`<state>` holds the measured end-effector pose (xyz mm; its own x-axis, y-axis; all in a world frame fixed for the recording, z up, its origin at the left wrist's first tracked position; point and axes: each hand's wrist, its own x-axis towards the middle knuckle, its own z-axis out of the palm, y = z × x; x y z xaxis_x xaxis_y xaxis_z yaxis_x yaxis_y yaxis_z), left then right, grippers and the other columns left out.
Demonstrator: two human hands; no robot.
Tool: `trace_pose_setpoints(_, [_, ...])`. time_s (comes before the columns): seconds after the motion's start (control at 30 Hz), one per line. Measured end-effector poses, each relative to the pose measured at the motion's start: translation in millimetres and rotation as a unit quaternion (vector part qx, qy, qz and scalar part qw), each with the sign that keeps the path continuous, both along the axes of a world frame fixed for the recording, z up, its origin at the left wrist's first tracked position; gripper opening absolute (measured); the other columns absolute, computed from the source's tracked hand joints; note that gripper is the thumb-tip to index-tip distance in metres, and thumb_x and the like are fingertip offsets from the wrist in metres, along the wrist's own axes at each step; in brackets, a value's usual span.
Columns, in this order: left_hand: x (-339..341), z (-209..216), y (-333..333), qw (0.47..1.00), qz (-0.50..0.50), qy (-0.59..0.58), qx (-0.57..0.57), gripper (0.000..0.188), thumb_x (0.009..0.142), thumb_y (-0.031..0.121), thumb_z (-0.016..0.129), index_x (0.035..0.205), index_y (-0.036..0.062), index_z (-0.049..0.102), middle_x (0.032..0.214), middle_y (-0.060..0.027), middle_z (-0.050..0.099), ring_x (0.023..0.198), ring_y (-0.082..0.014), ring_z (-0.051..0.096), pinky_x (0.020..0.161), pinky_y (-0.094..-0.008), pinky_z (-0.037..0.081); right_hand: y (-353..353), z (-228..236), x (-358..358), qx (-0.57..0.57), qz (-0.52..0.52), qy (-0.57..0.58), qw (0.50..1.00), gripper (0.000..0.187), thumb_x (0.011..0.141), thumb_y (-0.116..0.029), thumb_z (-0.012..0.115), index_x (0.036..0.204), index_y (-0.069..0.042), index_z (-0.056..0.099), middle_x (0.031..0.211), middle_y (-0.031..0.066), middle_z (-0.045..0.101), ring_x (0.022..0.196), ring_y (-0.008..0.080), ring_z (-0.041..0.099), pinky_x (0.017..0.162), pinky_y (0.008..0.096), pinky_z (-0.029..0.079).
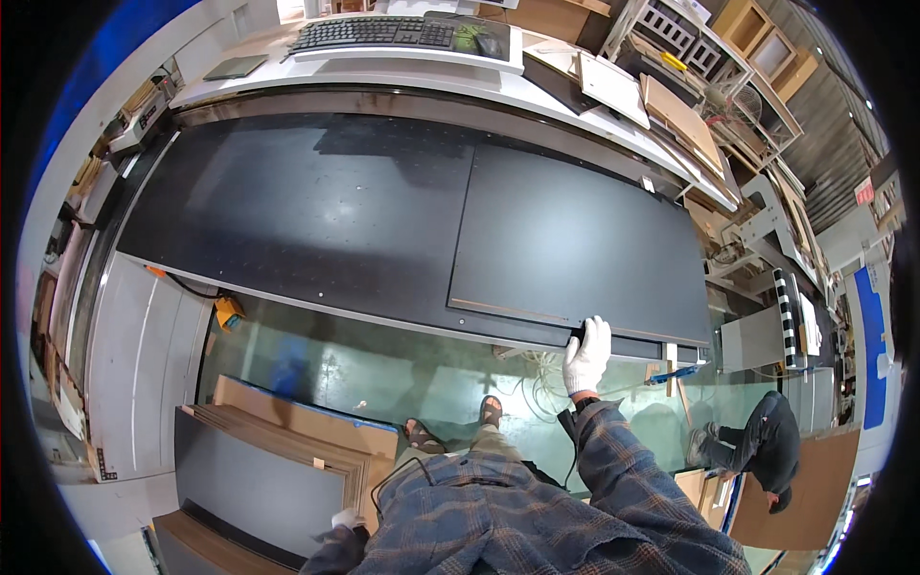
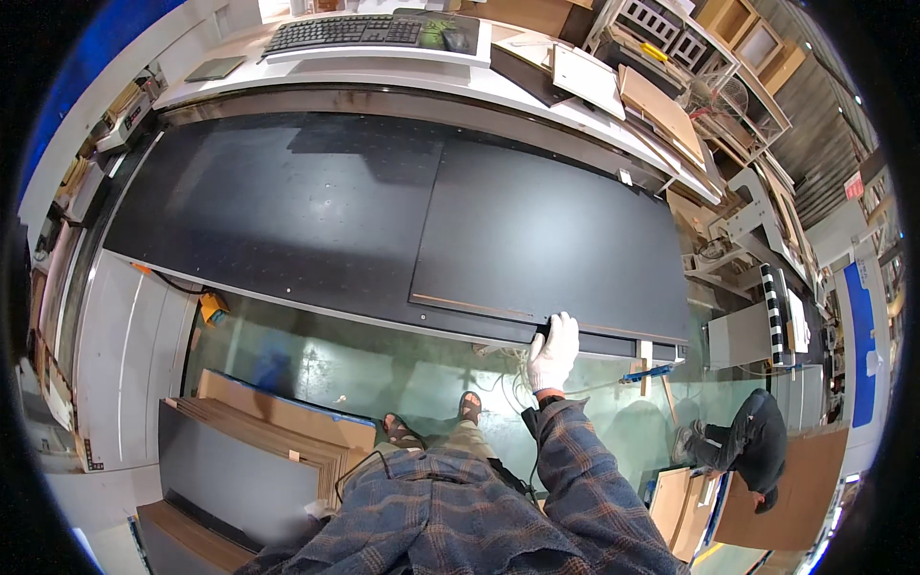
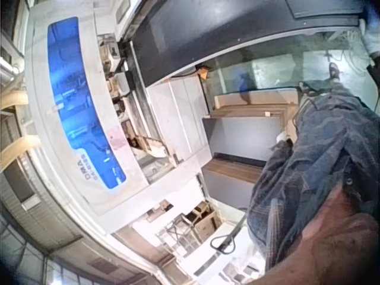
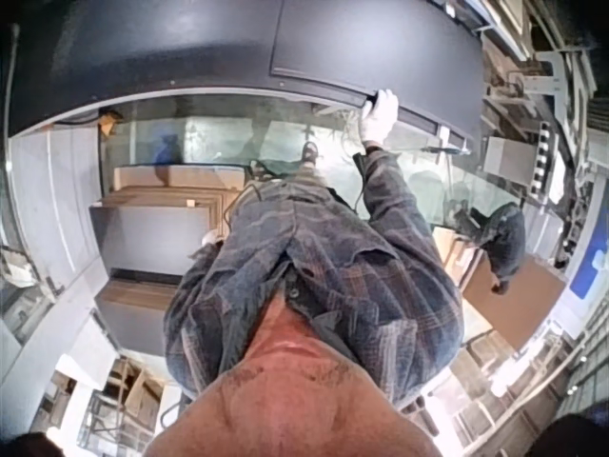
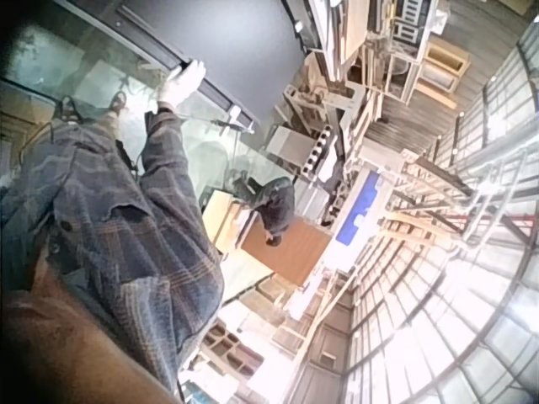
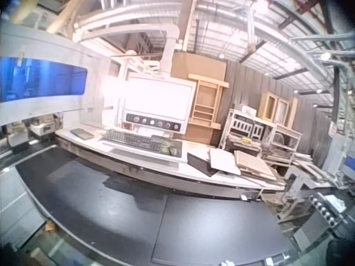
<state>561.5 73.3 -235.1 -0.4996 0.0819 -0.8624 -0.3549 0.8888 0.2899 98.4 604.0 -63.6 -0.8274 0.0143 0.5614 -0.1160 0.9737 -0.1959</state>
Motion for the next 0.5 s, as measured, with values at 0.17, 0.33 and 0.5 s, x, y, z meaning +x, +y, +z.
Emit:
trace_pose_setpoints(0.17, [20, 2, 34, 0.986, 0.150, 0.071, 0.034, 0.034, 0.092, 0.038, 0.062, 0.094, 0.0070, 0.076, 0.094, -0.0193, 0.074, 0.092, -0.0392, 0.072, 0.073, -0.0524, 0.058, -5, -1, 0, 0.007, -0.008, -0.004, 1.000, 0.056, 0.088, -0.011, 0.069, 0.141, -0.001, 0.053, 0.147, 0.0231, 0.053, 0.140, 0.0443, 0.046, 0.118, 0.0530, 0.036])
trace_pose_setpoints(0.33, [-16, -19, 44, 0.963, 0.107, 0.248, 0.008, 0.031, 0.089, 0.036, 0.062, 0.089, 0.0077, 0.075, 0.091, -0.0212, 0.072, 0.086, -0.0429, 0.070, 0.069, -0.0535, 0.057, -2, -3, -1, 0.018, -0.009, -0.003, 1.000, 0.054, 0.087, -0.009, 0.068, 0.139, -0.001, 0.054, 0.146, 0.0232, 0.054, 0.140, 0.0448, 0.046, 0.119, 0.0528, 0.036])
trace_pose_setpoints(0.5, [-52, -62, 43, 0.584, 0.754, 0.103, 0.282, 0.016, 0.098, 0.019, 0.061, 0.100, 0.0057, 0.069, 0.080, -0.0108, 0.069, 0.072, -0.0292, 0.067, 0.065, -0.0432, 0.055, -16, 1, -9, 0.017, 0.003, 0.002, 1.000, 0.053, 0.087, -0.008, 0.067, 0.138, 0.000, 0.054, 0.145, 0.0237, 0.055, 0.139, 0.0455, 0.047, 0.119, 0.0531, 0.035])
